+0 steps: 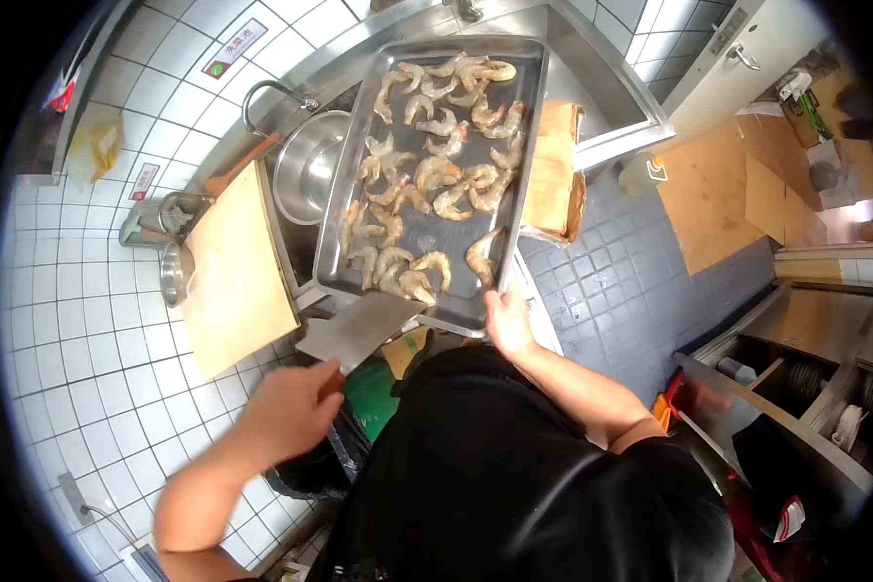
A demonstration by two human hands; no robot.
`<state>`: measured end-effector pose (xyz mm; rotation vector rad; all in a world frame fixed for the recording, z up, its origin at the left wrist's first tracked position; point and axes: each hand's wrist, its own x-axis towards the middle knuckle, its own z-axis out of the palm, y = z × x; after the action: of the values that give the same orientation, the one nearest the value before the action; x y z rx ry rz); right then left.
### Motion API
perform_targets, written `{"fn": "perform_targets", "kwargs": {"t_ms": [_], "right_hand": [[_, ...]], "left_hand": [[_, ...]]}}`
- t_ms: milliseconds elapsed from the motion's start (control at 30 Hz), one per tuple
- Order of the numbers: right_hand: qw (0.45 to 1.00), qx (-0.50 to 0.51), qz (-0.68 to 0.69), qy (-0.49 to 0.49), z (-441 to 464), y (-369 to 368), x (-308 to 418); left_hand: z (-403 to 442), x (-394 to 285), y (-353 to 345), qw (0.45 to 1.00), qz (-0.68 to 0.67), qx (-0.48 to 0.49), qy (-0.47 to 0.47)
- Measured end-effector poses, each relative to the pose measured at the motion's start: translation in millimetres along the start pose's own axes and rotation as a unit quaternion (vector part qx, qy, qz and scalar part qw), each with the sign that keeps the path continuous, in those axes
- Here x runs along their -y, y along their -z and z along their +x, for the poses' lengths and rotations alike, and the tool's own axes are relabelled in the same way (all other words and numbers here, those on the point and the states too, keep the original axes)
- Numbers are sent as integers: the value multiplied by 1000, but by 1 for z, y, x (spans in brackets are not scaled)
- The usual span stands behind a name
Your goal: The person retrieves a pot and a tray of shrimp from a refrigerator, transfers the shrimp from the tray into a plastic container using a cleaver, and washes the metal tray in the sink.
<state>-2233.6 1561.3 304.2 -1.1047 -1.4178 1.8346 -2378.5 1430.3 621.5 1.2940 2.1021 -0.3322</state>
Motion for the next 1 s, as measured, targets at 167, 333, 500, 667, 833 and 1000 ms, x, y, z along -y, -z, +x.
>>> {"fn": "perform_targets", "kwargs": {"t_ms": [167, 333, 500, 667, 833, 1000], "right_hand": [[1000, 9, -23, 18, 2, 5, -13], [996, -2, -44, 75, 0, -1, -21], [998, 23, -8, 55, -8, 0, -7], [997, 0, 24, 75, -9, -9, -14], [996, -8, 14, 83, -1, -4, -17], [999, 26, 14, 20, -1, 7, -3]], "left_hand": [[-17, 29, -72, 993, -22, -117, -21], [-25, 20, -51, 989, -39, -142, 0], [17, -11, 45, 997, 65, 49, 7], [79, -63, 95, 964, 100, 217, 115], [67, -40, 48, 987, 77, 136, -32], [-8, -24, -34, 997, 65, -39, -25]]}}
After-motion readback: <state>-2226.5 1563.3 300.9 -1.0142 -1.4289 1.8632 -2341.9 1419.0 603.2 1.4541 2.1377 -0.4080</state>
